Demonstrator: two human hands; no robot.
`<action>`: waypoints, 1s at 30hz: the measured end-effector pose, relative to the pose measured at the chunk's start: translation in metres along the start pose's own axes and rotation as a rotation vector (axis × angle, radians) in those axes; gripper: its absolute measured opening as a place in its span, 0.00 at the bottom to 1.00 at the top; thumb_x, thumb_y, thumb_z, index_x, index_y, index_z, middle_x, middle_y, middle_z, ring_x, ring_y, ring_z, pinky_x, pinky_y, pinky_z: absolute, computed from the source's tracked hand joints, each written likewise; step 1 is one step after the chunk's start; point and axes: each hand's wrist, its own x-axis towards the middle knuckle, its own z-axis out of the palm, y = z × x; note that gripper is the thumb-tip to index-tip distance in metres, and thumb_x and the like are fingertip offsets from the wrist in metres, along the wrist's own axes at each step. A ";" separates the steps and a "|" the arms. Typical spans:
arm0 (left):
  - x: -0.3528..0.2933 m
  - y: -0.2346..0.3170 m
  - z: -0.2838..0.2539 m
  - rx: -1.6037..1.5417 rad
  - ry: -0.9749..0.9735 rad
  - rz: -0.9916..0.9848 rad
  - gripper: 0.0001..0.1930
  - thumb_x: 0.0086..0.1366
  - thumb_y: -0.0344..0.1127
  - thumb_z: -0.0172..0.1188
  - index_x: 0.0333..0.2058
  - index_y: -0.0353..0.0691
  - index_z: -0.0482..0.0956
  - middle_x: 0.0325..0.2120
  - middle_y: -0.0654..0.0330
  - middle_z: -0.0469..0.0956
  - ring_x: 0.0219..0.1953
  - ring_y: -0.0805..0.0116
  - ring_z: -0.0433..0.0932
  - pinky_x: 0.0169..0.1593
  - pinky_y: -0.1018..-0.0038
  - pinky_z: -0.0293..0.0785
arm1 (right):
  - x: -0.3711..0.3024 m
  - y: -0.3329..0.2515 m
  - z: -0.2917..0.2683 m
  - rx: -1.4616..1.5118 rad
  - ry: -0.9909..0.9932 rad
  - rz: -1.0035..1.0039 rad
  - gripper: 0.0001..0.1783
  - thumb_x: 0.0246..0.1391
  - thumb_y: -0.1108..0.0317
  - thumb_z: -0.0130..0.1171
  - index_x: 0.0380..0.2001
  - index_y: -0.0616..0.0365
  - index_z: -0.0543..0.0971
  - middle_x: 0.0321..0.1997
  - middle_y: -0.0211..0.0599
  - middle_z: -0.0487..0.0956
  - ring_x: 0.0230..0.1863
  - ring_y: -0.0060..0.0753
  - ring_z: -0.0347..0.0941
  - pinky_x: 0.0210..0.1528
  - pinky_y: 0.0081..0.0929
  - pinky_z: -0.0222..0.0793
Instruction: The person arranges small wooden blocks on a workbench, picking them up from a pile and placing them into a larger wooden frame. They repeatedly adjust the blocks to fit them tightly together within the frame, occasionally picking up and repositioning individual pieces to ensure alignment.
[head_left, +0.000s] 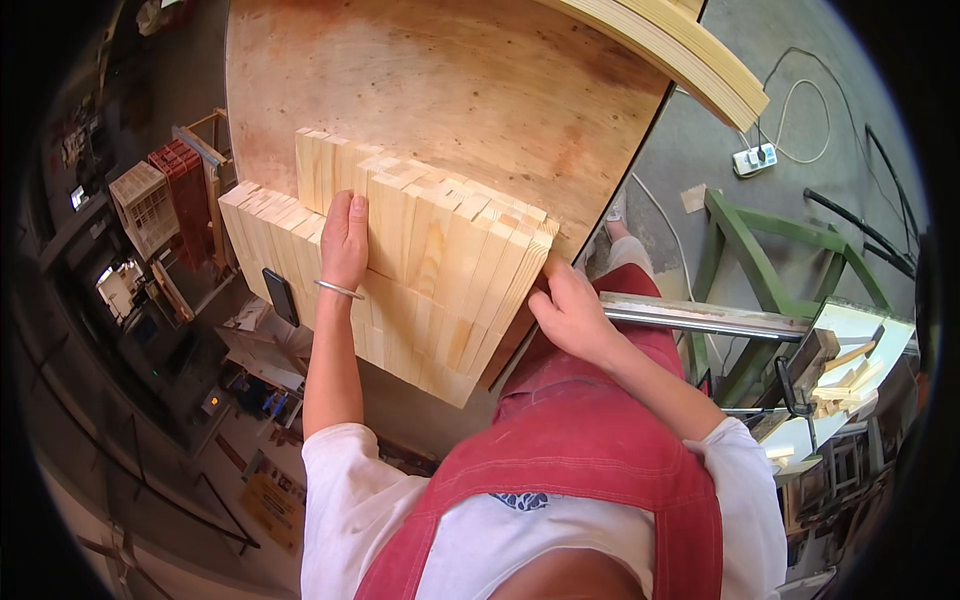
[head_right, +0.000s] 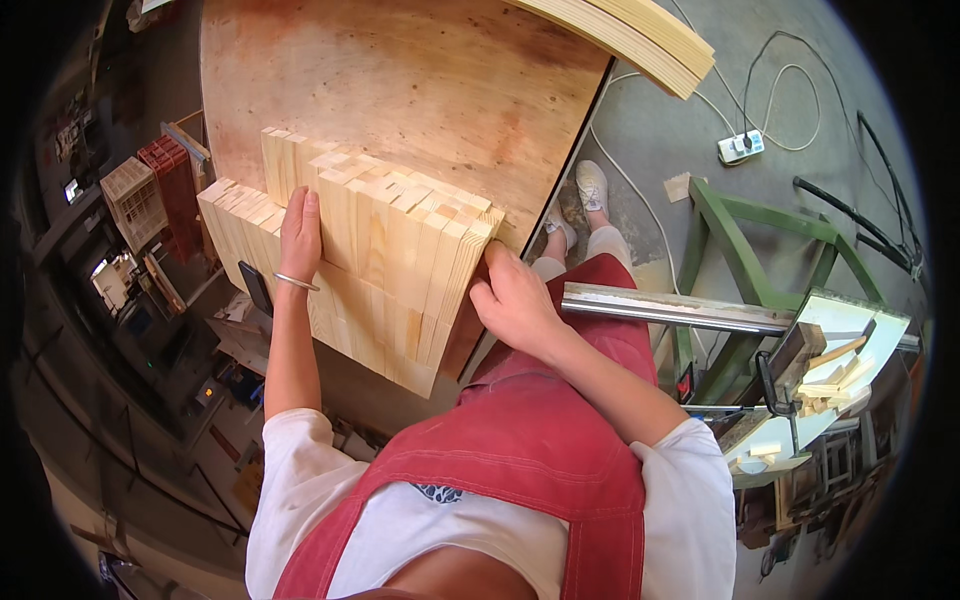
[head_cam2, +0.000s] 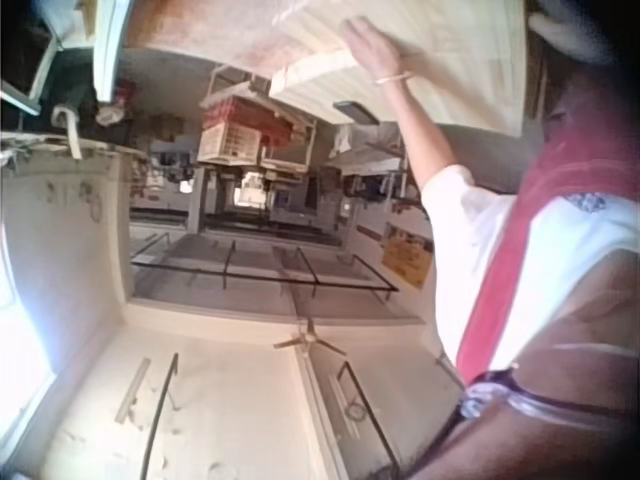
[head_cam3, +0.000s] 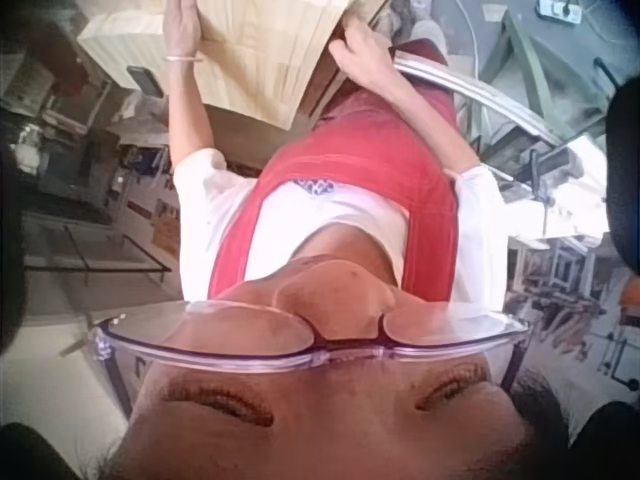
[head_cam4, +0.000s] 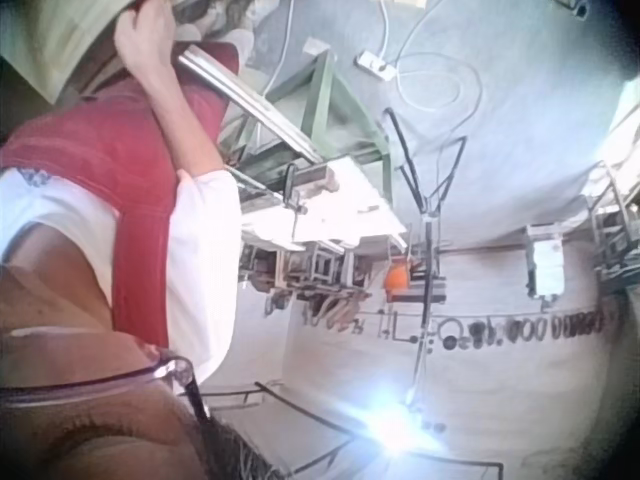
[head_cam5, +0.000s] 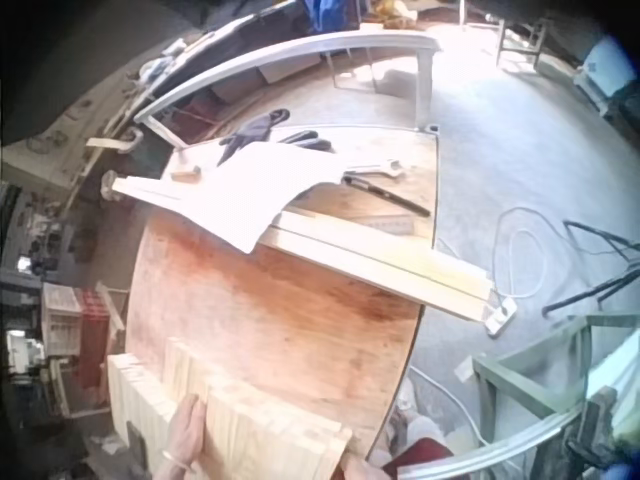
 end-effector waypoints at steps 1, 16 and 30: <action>0.000 0.000 0.001 0.003 -0.002 0.003 0.18 0.78 0.45 0.45 0.37 0.34 0.68 0.28 0.56 0.65 0.32 0.65 0.63 0.41 0.71 0.67 | -0.001 0.003 0.000 0.003 0.006 -0.009 0.15 0.52 0.69 0.50 0.42 0.66 0.69 0.43 0.61 0.76 0.48 0.67 0.72 0.51 0.51 0.68; 0.002 -0.013 -0.005 -0.033 -0.054 -0.050 0.21 0.78 0.49 0.45 0.36 0.35 0.70 0.25 0.57 0.67 0.30 0.66 0.65 0.38 0.70 0.67 | 0.019 -0.018 -0.052 0.306 -0.164 0.078 0.36 0.62 0.77 0.40 0.74 0.46 0.57 0.25 0.35 0.74 0.20 0.28 0.73 0.29 0.28 0.75; 0.006 -0.031 -0.008 -0.119 -0.073 -0.120 0.20 0.77 0.49 0.47 0.36 0.35 0.74 0.27 0.57 0.72 0.31 0.65 0.70 0.39 0.69 0.69 | 0.057 -0.034 -0.083 -0.103 0.010 -0.081 0.28 0.63 0.71 0.45 0.68 0.52 0.67 0.33 0.39 0.82 0.26 0.34 0.77 0.35 0.33 0.77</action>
